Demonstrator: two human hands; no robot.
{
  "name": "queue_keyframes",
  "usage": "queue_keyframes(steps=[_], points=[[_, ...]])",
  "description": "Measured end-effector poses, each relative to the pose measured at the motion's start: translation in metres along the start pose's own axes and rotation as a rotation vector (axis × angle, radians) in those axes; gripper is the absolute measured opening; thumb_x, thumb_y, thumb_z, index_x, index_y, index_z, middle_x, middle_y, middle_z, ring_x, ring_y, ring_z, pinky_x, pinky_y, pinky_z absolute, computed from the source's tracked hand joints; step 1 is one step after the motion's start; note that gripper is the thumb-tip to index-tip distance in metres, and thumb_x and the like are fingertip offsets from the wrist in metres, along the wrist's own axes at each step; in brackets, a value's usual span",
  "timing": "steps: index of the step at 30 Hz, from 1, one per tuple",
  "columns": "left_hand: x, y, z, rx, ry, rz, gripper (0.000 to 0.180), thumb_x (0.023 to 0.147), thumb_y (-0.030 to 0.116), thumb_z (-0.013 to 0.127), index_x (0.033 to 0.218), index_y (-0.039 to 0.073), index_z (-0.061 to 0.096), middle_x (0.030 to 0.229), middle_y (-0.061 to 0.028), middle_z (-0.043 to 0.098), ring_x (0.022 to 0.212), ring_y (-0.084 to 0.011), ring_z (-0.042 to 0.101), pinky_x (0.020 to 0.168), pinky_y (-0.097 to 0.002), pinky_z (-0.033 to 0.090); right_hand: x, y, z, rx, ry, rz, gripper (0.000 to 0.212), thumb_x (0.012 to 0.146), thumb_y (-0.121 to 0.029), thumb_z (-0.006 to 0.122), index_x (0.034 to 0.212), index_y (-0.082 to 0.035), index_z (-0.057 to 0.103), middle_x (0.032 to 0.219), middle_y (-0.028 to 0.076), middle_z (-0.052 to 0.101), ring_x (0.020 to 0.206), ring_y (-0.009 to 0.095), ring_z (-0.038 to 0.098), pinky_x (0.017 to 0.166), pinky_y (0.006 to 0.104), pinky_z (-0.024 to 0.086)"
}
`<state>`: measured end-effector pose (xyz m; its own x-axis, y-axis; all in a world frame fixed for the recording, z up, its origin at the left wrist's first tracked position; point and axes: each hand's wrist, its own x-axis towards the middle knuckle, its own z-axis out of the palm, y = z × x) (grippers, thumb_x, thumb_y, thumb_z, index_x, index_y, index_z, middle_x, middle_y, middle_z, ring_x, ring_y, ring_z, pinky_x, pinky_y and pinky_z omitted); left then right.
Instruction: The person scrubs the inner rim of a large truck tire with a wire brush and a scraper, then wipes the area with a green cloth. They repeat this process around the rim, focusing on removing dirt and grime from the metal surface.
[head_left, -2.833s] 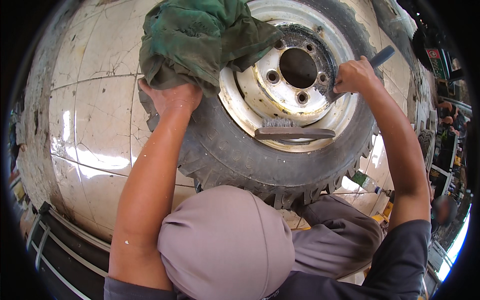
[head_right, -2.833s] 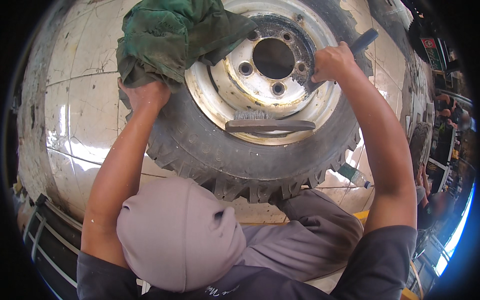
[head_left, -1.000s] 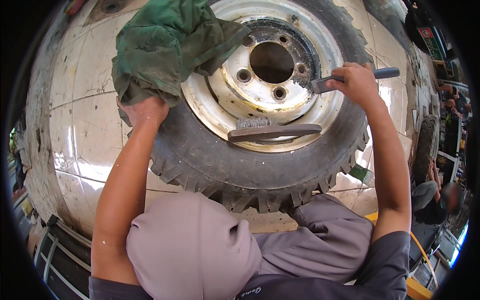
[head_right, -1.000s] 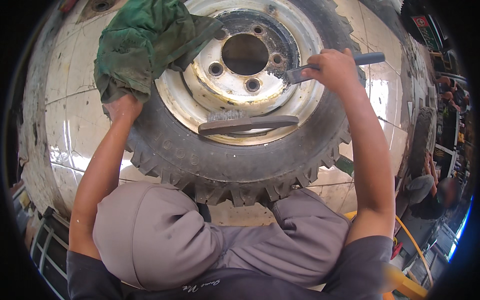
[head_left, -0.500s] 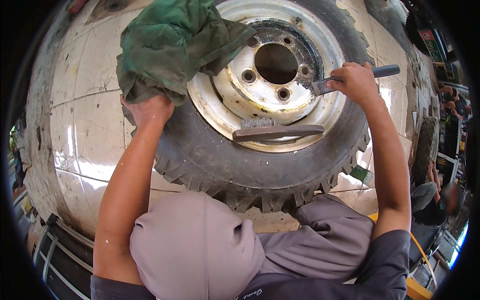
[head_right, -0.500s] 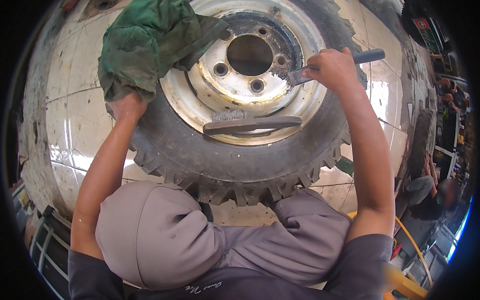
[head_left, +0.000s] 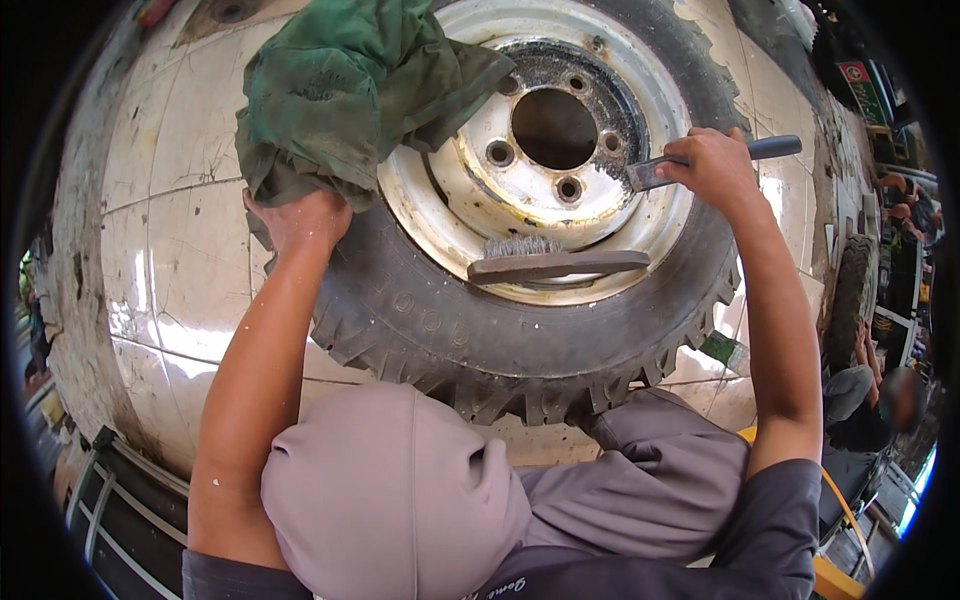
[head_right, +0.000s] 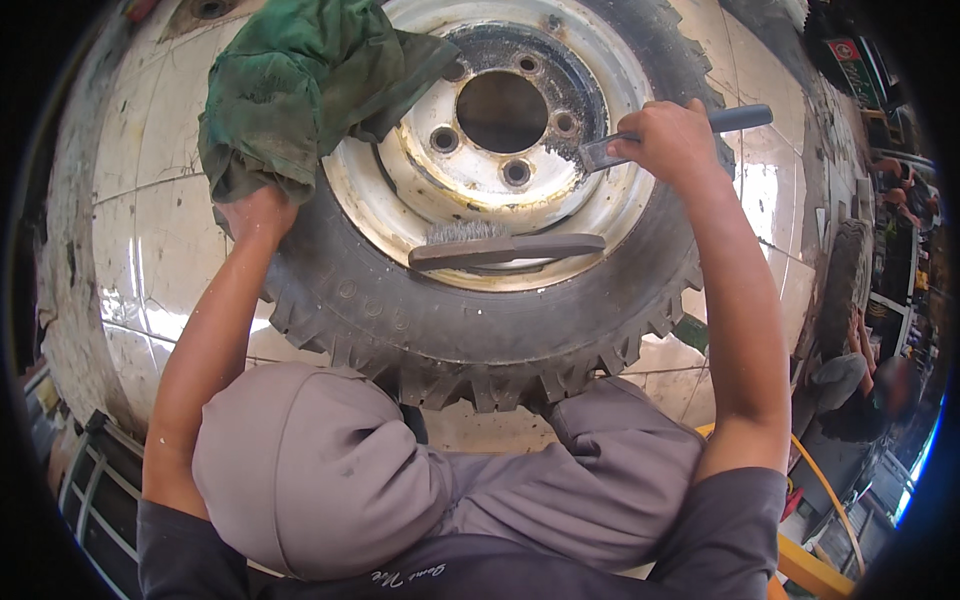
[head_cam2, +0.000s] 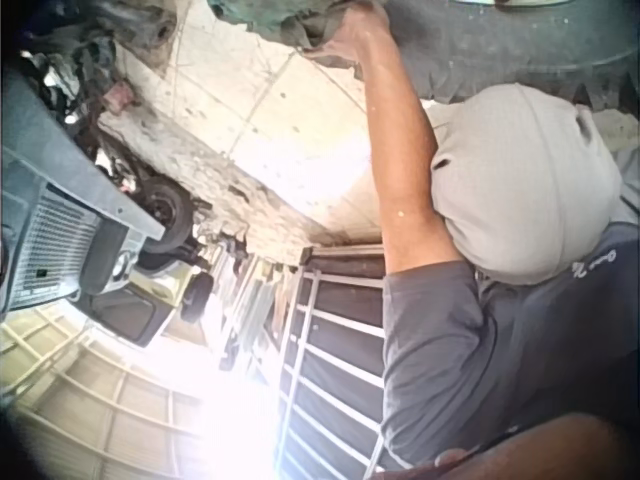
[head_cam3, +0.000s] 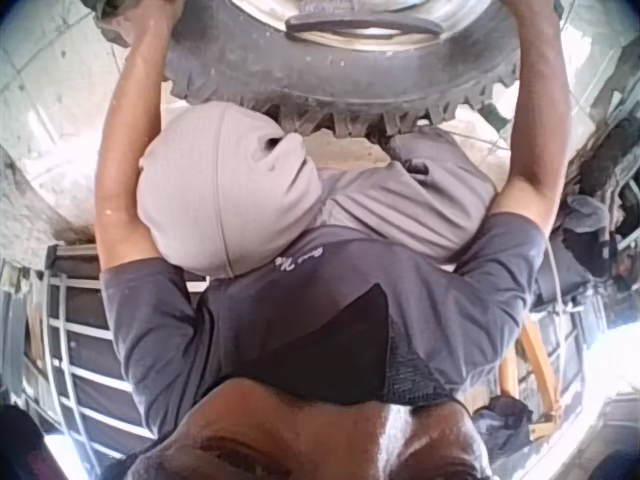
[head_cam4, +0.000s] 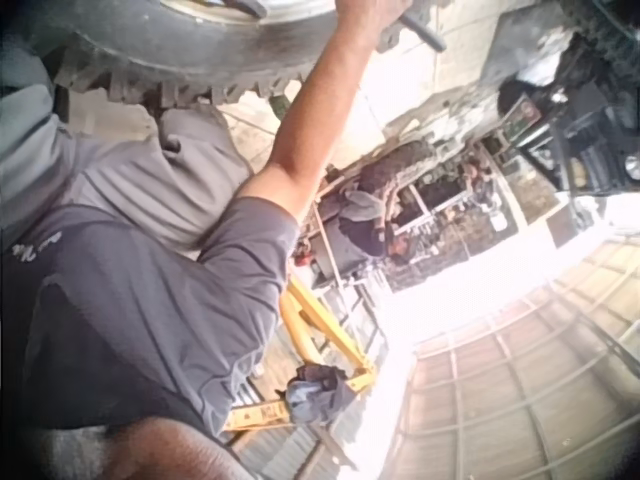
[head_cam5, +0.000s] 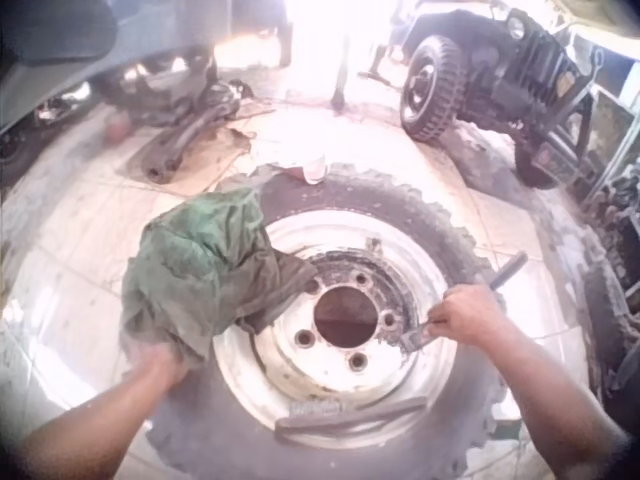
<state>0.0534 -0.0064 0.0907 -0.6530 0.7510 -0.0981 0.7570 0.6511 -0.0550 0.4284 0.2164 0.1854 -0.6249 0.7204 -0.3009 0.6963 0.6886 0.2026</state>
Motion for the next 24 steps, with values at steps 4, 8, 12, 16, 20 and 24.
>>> queue_keyframes(steps=[4, 8, 12, 16, 20, 24], points=[[-0.005, 0.003, -0.005, -0.044, 0.050, -0.020, 0.089, 0.084, 0.054, 0.062, 0.155, 0.015, 0.025, 0.158, -0.0116, 0.030, 0.146, -0.0287, 0.026, 0.118, -0.0512, 0.015, -0.001, -0.004, 0.006, 0.033, 0.015, -0.029, 0.028, 0.081, -0.046, 0.072, 0.091, -0.021, 0.077, 0.084, 0.003, 0.071, 0.093, 0.021, 0.066, 0.083, 0.0419, 0.038], [-0.005, 0.006, -0.011, -0.036, -0.013, -0.014, 0.087, 0.086, 0.054, 0.061, 0.155, 0.015, 0.024, 0.158, -0.0116, 0.028, 0.146, -0.0287, 0.026, 0.119, -0.0506, 0.014, 0.002, -0.006, -0.005, -0.030, -0.076, 0.051, 0.029, 0.080, -0.047, 0.072, 0.093, -0.021, 0.077, 0.087, 0.001, 0.071, 0.093, 0.020, 0.065, 0.083, 0.0412, 0.038], [-0.005, 0.008, -0.014, -0.044, -0.010, -0.028, 0.088, 0.086, 0.054, 0.061, 0.155, 0.016, 0.023, 0.159, -0.0115, 0.027, 0.146, -0.0289, 0.026, 0.120, -0.0500, 0.014, 0.001, -0.005, -0.002, -0.020, -0.007, -0.012, 0.030, 0.080, -0.049, 0.072, 0.093, -0.022, 0.077, 0.086, 0.001, 0.070, 0.093, 0.020, 0.066, 0.084, 0.0410, 0.038], [0.001, -0.001, 0.002, -0.069, -0.009, -0.054, 0.090, 0.085, 0.056, 0.061, 0.156, 0.018, 0.022, 0.160, -0.0111, 0.025, 0.147, -0.0292, 0.024, 0.120, -0.0511, 0.013, -0.001, -0.006, 0.002, -0.025, 0.013, 0.021, 0.032, 0.081, -0.050, 0.071, 0.092, -0.020, 0.076, 0.084, 0.002, 0.070, 0.091, 0.022, 0.066, 0.083, 0.0427, 0.038], [-0.005, 0.001, -0.008, -0.003, -0.021, -0.013, 0.094, 0.083, 0.059, 0.062, 0.157, 0.019, 0.018, 0.161, -0.0105, 0.023, 0.148, -0.0300, 0.022, 0.121, -0.0521, 0.010, -0.005, -0.018, 0.000, 0.144, -0.101, 0.087, 0.033, 0.085, -0.045, 0.070, 0.093, -0.014, 0.076, 0.092, 0.007, 0.071, 0.094, 0.028, 0.065, 0.081, 0.0464, 0.043], [-0.004, 0.004, -0.010, 0.016, -0.102, -0.063, 0.096, 0.084, 0.061, 0.060, 0.157, 0.020, 0.014, 0.161, -0.0098, 0.022, 0.149, -0.0297, 0.021, 0.122, -0.0524, 0.006, -0.023, -0.007, 0.016, 0.527, -0.171, 0.207, 0.049, 0.089, -0.050, 0.064, 0.127, -0.018, 0.063, 0.100, 0.019, 0.071, 0.103, 0.037, 0.065, 0.090, 0.0472, 0.049]])
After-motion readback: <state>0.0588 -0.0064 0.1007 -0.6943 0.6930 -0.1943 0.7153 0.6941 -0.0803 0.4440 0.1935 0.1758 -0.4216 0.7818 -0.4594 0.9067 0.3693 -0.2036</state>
